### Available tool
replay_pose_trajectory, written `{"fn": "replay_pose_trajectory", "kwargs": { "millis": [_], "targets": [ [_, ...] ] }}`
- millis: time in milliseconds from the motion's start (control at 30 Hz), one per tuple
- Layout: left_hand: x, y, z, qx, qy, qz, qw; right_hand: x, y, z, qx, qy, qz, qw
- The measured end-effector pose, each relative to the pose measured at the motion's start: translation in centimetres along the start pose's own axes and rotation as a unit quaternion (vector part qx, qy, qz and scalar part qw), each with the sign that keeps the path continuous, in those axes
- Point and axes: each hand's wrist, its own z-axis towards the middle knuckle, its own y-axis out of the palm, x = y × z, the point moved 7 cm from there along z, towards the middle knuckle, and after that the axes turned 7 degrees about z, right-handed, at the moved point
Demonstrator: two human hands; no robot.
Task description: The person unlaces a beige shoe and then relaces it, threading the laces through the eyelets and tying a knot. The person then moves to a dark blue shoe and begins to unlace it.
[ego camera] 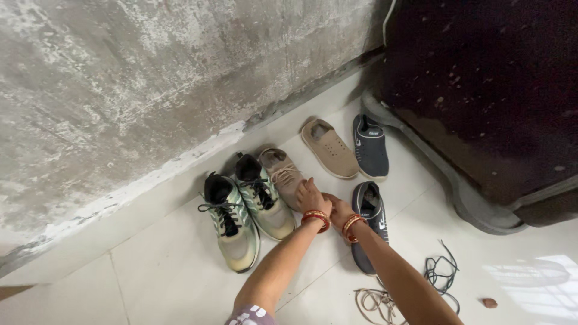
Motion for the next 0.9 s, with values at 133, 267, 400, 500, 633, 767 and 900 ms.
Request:
{"fn": "replay_pose_trajectory", "kwargs": {
  "millis": [133,267,400,500,633,767,900],
  "targets": [
    [4.2,0.1,3.0,-0.028,0.07,0.022,0.997,-2.4,-4.0,-2.4,0.101,0.037,0.048,0.993],
    [8.8,-0.2,7.5,-0.071,0.126,-0.012,0.989,-2.6,-7.4,-2.4,0.132,-0.006,0.13,0.983],
    [10.5,-0.7,11.2,-0.077,0.13,-0.021,0.988,0.7,-9.6,-3.0,0.14,-0.032,0.212,0.967],
    [8.6,0.9,12.6,-0.108,0.111,-0.068,0.986,3.3,-10.6,-3.5,0.151,-0.017,0.237,0.959],
    [5.2,3.3,14.5,-0.016,0.17,-0.086,0.982,5.8,-11.9,-5.2,0.172,0.017,0.231,0.957],
    [3.1,6.6,16.0,-0.023,0.125,0.006,0.992,6.5,-12.4,-6.2,0.173,0.03,0.23,0.957],
    [4.7,1.9,14.5,0.153,0.187,-0.073,0.968,6.2,-13.4,-7.1,0.175,0.004,0.194,0.965]
  ]
}}
